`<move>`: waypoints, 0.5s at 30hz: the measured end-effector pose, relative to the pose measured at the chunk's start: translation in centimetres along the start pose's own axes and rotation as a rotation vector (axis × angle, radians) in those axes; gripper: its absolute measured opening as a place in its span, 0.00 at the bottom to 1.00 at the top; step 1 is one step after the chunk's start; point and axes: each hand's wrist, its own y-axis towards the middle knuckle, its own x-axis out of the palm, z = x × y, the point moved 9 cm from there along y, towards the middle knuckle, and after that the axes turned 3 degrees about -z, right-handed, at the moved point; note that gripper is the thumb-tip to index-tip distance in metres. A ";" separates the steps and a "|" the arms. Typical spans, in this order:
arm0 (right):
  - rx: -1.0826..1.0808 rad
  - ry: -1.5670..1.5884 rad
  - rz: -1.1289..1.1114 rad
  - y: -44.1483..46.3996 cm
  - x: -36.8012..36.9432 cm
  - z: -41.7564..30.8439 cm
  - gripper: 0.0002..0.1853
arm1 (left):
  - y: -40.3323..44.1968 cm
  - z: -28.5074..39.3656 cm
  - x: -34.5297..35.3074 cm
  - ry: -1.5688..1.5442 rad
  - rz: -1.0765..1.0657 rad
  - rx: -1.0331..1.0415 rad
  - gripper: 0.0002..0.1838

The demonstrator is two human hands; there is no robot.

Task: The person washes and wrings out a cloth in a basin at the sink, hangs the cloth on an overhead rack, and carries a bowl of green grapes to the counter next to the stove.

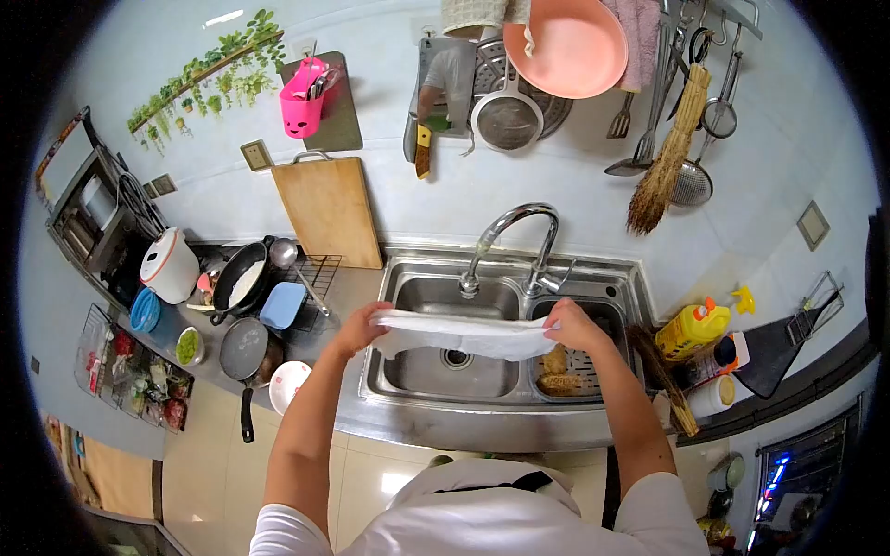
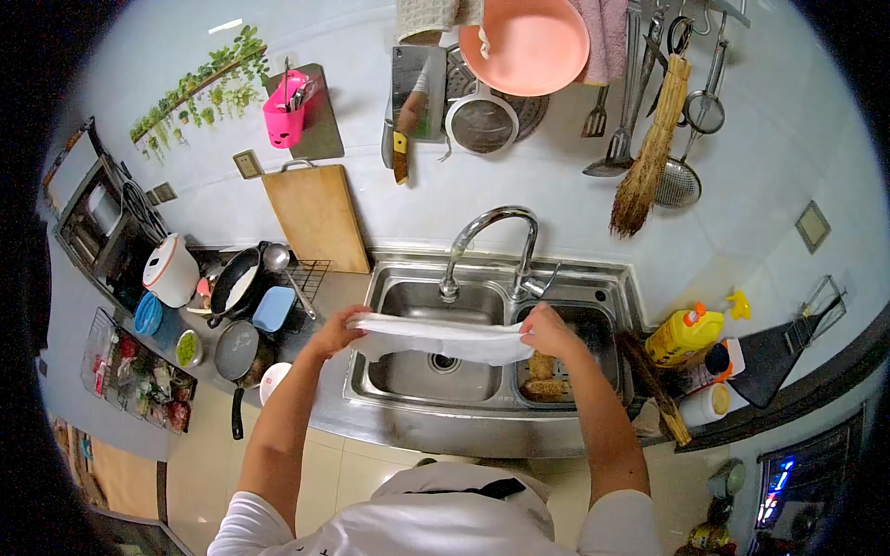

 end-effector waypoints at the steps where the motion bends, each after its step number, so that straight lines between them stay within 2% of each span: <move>1: -0.002 0.002 -0.001 -0.1 -0.2 0.4 0.12 | 0.0 0.1 0.5 0.209 -0.063 0.025 0.17; 3: -0.056 0.190 0.149 -0.6 -2.6 0.5 0.11 | -0.1 -1.3 0.4 0.233 -0.052 -0.047 0.13; 4: 0.017 0.354 0.170 -1.1 -3.4 0.2 0.09 | -0.5 -0.1 -0.1 0.658 0.073 0.069 0.14; 5: 0.016 0.353 0.168 -1.0 -3.2 0.7 0.09 | -1.1 1.2 0.1 1.080 0.201 0.187 0.16; 6: -0.012 0.429 0.121 -0.9 -2.6 0.8 0.10 | -1.4 1.4 0.4 1.080 0.202 0.187 0.16; 8: -0.048 0.498 0.076 -0.6 -2.2 1.1 0.11 | -1.3 1.6 1.0 1.086 0.147 0.144 0.22; 9: 0.101 0.739 0.043 -0.7 -1.7 1.6 0.12 | -0.8 1.9 1.0 1.083 0.155 0.142 0.22; 10: 0.261 0.982 0.005 -1.1 -0.3 1.9 0.13 | -0.2 -0.6 0.5 0.612 0.052 -0.115 0.22; 11: 0.265 0.985 0.000 -1.2 0.5 1.3 0.13 | -0.5 -3.0 1.6 0.132 -0.051 -0.357 0.21; 12: 0.211 1.077 -0.040 -0.9 1.2 -0.1 0.15 | -0.6 -2.9 2.6 0.131 -0.051 -0.360 0.21; 15: -0.021 1.378 -0.134 -0.2 3.1 -4.9 0.15 | -1.7 -2.9 6.2 -0.732 0.197 -0.394 0.34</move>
